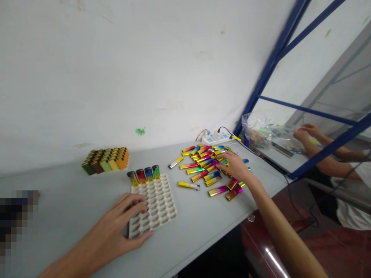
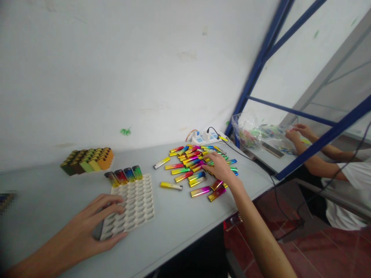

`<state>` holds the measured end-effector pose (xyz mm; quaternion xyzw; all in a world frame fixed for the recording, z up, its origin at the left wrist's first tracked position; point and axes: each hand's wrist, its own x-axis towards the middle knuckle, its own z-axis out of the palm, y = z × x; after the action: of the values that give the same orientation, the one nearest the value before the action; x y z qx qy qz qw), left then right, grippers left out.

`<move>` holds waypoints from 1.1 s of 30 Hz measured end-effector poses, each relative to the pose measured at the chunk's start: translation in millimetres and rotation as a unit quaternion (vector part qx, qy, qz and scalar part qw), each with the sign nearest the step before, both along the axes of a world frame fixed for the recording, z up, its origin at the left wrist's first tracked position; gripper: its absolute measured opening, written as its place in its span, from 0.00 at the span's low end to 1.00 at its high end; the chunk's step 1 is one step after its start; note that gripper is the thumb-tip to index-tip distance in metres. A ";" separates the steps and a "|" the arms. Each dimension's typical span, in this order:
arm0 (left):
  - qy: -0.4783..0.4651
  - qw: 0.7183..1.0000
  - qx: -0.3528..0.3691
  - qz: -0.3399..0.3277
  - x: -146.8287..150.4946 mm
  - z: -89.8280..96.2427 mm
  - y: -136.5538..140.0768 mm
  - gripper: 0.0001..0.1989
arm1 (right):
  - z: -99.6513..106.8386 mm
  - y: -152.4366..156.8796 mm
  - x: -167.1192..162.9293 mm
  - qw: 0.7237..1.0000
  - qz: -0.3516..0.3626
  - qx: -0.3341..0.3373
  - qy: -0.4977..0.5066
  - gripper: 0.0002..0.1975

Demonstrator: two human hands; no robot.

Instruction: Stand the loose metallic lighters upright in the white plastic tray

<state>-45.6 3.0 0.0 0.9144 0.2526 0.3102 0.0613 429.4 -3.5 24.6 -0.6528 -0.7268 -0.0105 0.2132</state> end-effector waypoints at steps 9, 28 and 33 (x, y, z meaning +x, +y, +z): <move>0.002 1.000 0.012 -0.007 2.3 4.4 -2.7 0.14 | 35.0 17.1 -10.8 0.984 0.138 -0.105 -0.033 0.07; 0.039 0.998 -0.045 -0.002 5.6 17.4 -15.4 0.17 | 39.2 22.0 -144.6 0.852 0.170 -0.078 0.489 0.19; 0.044 0.996 -0.074 -0.003 6.1 22.0 -19.1 0.17 | 32.8 39.7 -179.7 0.822 0.238 -0.108 0.506 0.18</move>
<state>-39.5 -16.1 22.1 0.9209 0.2748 0.2501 0.1181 249.7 36.2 57.4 -0.3917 -0.6464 0.4507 0.4749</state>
